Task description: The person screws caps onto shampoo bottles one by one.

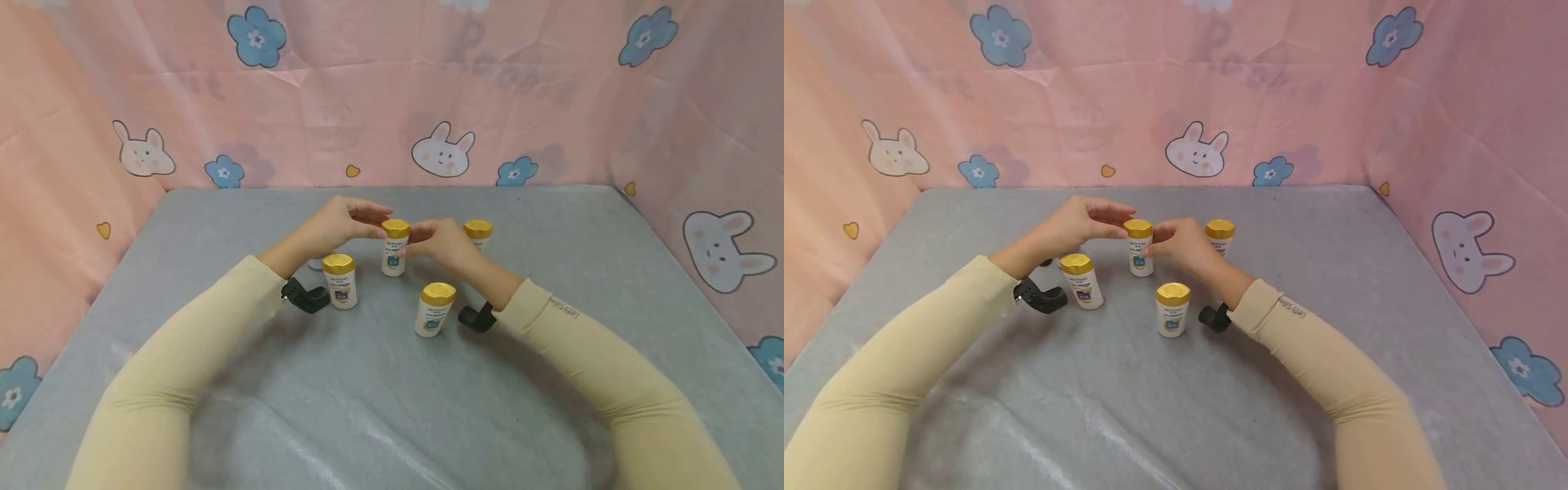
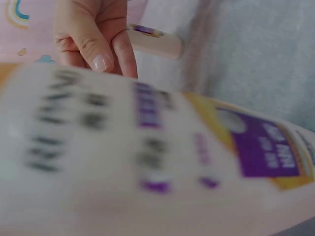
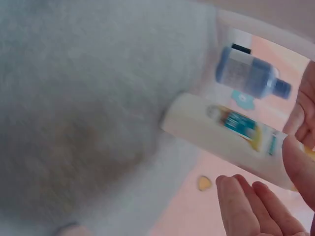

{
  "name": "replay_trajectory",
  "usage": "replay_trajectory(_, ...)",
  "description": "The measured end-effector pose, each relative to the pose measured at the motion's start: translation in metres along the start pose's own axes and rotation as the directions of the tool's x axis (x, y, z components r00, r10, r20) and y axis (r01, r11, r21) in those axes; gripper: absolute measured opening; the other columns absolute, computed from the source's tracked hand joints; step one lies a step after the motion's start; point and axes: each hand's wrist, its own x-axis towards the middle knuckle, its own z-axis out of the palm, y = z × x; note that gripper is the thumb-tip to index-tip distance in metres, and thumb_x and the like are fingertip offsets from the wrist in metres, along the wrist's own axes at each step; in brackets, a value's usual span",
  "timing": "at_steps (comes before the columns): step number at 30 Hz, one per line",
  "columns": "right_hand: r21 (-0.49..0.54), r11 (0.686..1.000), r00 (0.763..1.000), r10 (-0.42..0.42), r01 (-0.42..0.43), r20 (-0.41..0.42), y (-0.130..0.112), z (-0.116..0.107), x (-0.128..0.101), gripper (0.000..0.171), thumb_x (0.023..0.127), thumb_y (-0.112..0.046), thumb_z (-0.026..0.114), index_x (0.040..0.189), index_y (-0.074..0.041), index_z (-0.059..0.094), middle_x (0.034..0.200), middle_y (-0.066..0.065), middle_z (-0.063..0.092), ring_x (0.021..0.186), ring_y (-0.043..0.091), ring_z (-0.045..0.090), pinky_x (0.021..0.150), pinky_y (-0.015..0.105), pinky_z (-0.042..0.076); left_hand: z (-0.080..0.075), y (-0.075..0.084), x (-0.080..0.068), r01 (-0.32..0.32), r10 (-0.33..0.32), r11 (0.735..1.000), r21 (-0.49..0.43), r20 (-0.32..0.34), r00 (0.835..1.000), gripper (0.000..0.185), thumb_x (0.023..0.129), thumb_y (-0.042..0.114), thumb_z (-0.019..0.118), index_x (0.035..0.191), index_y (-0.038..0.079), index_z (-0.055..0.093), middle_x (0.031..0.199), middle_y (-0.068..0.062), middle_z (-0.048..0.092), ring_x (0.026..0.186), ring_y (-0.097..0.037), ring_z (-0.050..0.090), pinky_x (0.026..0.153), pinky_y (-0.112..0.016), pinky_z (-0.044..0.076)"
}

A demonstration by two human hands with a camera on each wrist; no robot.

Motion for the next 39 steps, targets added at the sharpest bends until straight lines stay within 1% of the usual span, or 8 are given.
replay_trajectory(3,0.005,1.000,1.000,-0.028,0.028,-0.009,-0.008,-0.008,-0.006,0.056,0.087,-0.020,0.078,0.138,-0.009,0.059,0.139,0.009,0.062,0.132,0.025,0.056,0.116,0.049,0.041,-0.006,0.004,-0.007,-0.016,0.016,1.000,-0.002,-0.045,0.999,0.043,0.092,0.021,0.073,0.133,0.016,0.064,0.132,-0.003,0.067,0.123,-0.018,0.062,0.109,-0.040,0.049)
replay_trajectory(7,-0.008,0.997,0.996,-0.082,0.082,-0.041,-0.023,-0.021,-0.015,0.055,0.087,-0.019,0.078,0.138,-0.011,0.059,0.142,0.007,0.060,0.134,0.023,0.055,0.114,0.044,0.045,-0.017,0.008,-0.019,-0.044,0.041,0.999,-0.018,-0.113,0.993,0.038,0.092,0.020,0.073,0.129,0.012,0.066,0.130,-0.007,0.068,0.120,-0.020,0.065,0.107,-0.039,0.050)
replay_trajectory(12,0.056,0.991,0.990,-0.120,0.124,-0.074,-0.051,-0.029,-0.027,0.052,0.087,-0.019,0.078,0.136,-0.016,0.062,0.139,0.002,0.062,0.134,0.019,0.055,0.114,0.041,0.044,-0.034,0.007,-0.037,-0.049,0.039,0.998,-0.043,-0.218,0.975,0.038,0.092,0.025,0.073,0.128,0.013,0.067,0.129,-0.005,0.069,0.119,-0.017,0.065,0.109,-0.038,0.048)
replay_trajectory(15,0.076,0.988,0.989,-0.127,0.132,-0.072,-0.067,-0.027,-0.033,0.052,0.086,-0.021,0.080,0.135,-0.020,0.062,0.138,-0.001,0.063,0.133,0.015,0.055,0.115,0.040,0.044,-0.043,0.002,-0.045,-0.092,0.071,0.994,-0.056,-0.305,0.950,0.039,0.092,0.026,0.073,0.128,0.013,0.067,0.127,-0.004,0.070,0.116,-0.013,0.065,0.108,-0.035,0.049)
replay_trajectory(21,0.101,0.979,0.984,-0.178,0.179,-0.016,-0.088,-0.008,-0.037,0.055,0.084,-0.021,0.081,0.136,-0.018,0.062,0.137,-0.001,0.064,0.132,0.015,0.055,0.112,0.035,0.047,-0.054,-0.014,-0.061,-0.155,0.098,0.984,-0.086,-0.466,0.879,0.038,0.092,0.025,0.073,0.127,0.012,0.067,0.120,0.005,0.072,0.107,-0.002,0.067,0.100,-0.023,0.053)
replay_trajectory(25,0.126,0.974,0.982,-0.189,0.188,-0.010,-0.094,-0.003,-0.041,0.057,0.083,-0.019,0.082,0.136,-0.016,0.061,0.138,0.000,0.063,0.133,0.015,0.055,0.111,0.033,0.047,-0.057,-0.025,-0.065,-0.147,0.077,0.984,-0.099,-0.512,0.855,0.037,0.092,0.024,0.072,0.126,0.013,0.067,0.116,0.009,0.072,0.105,0.000,0.066,0.101,-0.024,0.052)
replay_trajectory(32,0.111,0.977,0.983,-0.185,0.184,-0.006,-0.098,-0.009,-0.048,0.056,0.084,-0.020,0.082,0.136,-0.015,0.061,0.137,-0.001,0.064,0.131,0.013,0.055,0.111,0.032,0.047,-0.061,-0.037,-0.070,-0.121,0.050,0.988,-0.100,-0.531,0.846,0.038,0.092,0.026,0.073,0.126,0.010,0.067,0.112,0.012,0.072,0.103,0.003,0.065,0.101,-0.022,0.052)
replay_trajectory(39,0.133,0.975,0.982,-0.183,0.176,0.041,-0.108,0.004,-0.054,0.052,0.083,-0.022,0.082,0.132,-0.018,0.064,0.133,-0.004,0.066,0.127,0.011,0.058,0.111,0.036,0.047,-0.062,-0.050,-0.073,-0.004,-0.036,0.997,-0.078,-0.497,0.867,0.049,0.092,0.037,0.071,0.133,0.012,0.062,0.130,-0.003,0.066,0.114,-0.004,0.063,0.111,-0.034,0.047)
